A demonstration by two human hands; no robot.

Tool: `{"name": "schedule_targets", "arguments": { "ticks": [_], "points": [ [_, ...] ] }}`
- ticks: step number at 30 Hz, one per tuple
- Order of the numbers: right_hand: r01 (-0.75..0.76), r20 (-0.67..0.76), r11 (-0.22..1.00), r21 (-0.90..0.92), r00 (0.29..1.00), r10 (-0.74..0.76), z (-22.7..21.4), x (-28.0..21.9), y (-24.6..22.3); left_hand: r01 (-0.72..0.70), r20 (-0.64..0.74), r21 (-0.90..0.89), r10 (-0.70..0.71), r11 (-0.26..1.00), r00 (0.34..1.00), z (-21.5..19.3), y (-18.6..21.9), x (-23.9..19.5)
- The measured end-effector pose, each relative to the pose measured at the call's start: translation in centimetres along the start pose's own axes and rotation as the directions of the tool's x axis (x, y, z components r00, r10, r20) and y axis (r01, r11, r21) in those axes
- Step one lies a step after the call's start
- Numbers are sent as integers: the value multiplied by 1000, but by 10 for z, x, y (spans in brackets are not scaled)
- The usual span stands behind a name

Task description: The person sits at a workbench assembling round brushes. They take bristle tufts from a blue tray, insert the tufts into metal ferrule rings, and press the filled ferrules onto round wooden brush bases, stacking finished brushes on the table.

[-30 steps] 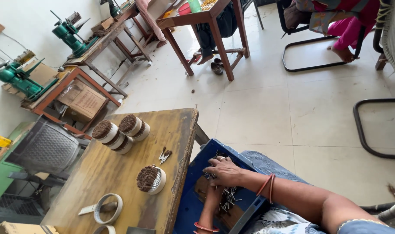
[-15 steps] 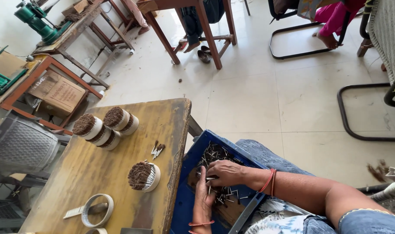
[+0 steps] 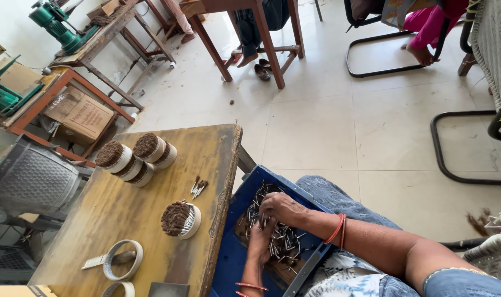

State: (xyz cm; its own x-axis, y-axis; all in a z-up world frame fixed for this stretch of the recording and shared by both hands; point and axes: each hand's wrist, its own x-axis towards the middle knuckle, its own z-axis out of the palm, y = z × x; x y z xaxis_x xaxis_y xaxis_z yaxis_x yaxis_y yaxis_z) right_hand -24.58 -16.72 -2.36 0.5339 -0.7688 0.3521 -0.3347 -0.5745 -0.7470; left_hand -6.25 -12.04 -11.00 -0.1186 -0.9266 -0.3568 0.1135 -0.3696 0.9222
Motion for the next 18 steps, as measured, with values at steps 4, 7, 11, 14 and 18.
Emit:
{"name": "schedule_targets", "arguments": {
  "ticks": [4,7,11,14,18],
  "points": [
    [51,-125,997,-56,991,-58,-12,-3,-14,106,19,-332,-106,937,994,4,13,-5],
    [158,-3,987,-37,987,-158,-15,-11,-30,114,-18,-557,-149,822,989,23,48,-22],
    [56,138,998,-10,989,-54,-29,-15,-56,124,-183,-271,-178,954,967,14,26,-9],
    [-42,51,999,-2,998,42,-41,-16,-60,-83,-125,117,97,990,987,25,30,-12],
    [-22,64,999,44,998,19,-28,-25,-39,-400,106,438,395,805,912,9,-12,12]
  ]
}}
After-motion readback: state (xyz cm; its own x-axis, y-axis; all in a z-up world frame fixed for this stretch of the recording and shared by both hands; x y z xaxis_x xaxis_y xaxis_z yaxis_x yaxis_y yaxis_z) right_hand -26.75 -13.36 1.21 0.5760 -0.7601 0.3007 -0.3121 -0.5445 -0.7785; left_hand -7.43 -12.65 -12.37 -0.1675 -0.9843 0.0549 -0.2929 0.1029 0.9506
